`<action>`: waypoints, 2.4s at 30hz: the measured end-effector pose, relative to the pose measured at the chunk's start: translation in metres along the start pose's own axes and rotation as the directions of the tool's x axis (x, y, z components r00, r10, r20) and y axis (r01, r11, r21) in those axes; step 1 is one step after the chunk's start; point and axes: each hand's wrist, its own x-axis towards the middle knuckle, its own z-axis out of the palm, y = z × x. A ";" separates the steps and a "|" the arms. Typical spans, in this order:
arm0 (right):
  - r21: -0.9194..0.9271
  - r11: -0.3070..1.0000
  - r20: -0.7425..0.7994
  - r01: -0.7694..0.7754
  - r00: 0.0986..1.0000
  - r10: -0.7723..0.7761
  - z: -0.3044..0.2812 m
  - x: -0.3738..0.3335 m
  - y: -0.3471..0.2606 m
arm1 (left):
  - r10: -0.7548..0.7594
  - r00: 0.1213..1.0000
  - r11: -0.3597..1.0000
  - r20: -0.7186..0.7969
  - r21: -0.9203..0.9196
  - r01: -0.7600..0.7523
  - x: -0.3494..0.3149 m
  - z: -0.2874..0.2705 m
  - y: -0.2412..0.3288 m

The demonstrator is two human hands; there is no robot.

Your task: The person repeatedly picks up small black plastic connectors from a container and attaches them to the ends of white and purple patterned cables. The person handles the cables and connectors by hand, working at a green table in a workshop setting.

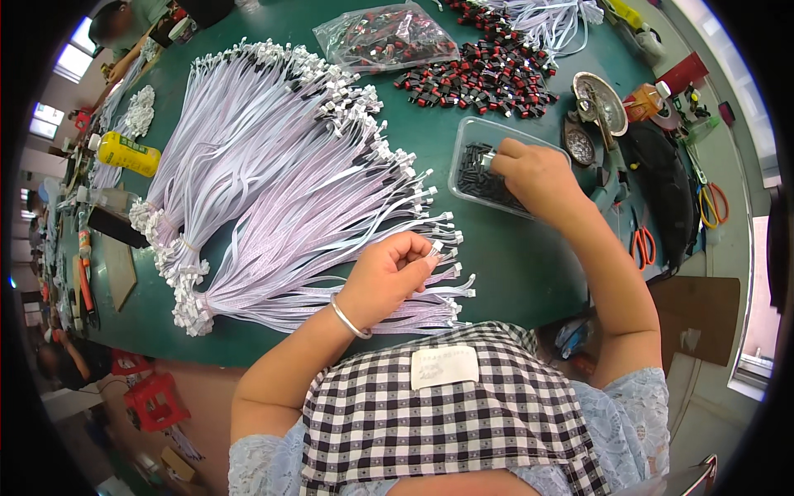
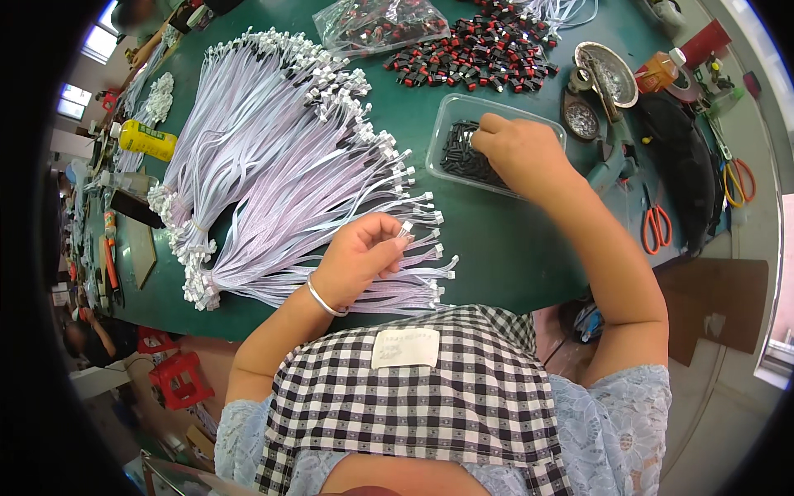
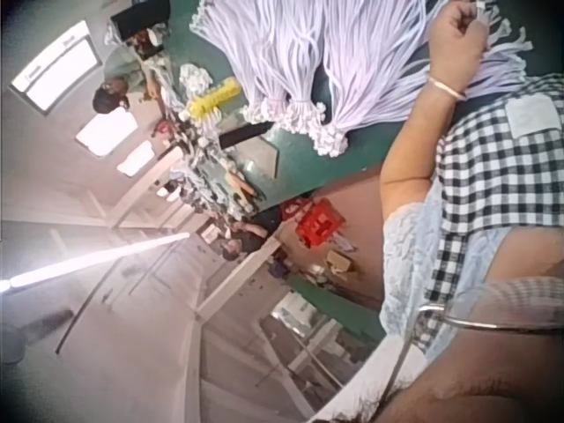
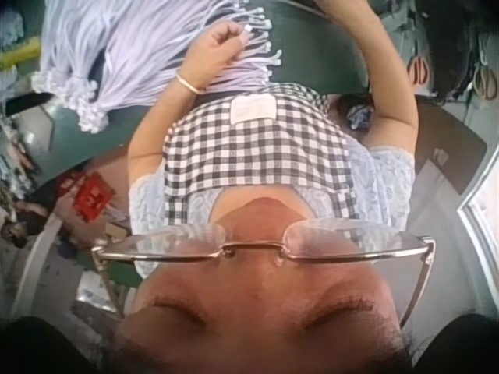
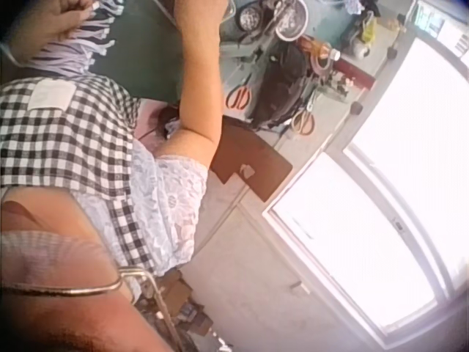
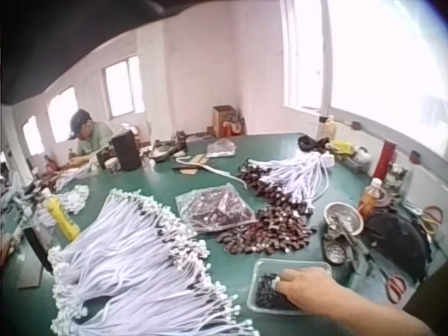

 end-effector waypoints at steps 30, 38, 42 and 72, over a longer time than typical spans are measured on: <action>0.892 -0.381 0.377 -0.242 0.865 0.333 0.027 -0.038 -0.113 | 0.194 0.980 0.971 -0.031 -0.135 -0.196 -0.003 0.004 -0.006; 0.928 -0.248 0.362 -0.278 0.826 0.431 0.021 -0.035 -0.126 | 0.256 0.960 0.965 -0.114 -0.032 -0.261 0.002 0.003 -0.019; 0.962 -0.101 0.272 -0.254 0.847 0.458 0.026 -0.036 -0.126 | 0.239 0.963 0.967 -0.121 -0.056 -0.247 0.003 0.004 -0.016; 0.999 -0.047 0.014 0.011 0.872 0.490 0.021 -0.042 -0.117 | 0.027 0.999 0.959 -0.021 -0.281 -0.032 0.000 -0.004 -0.003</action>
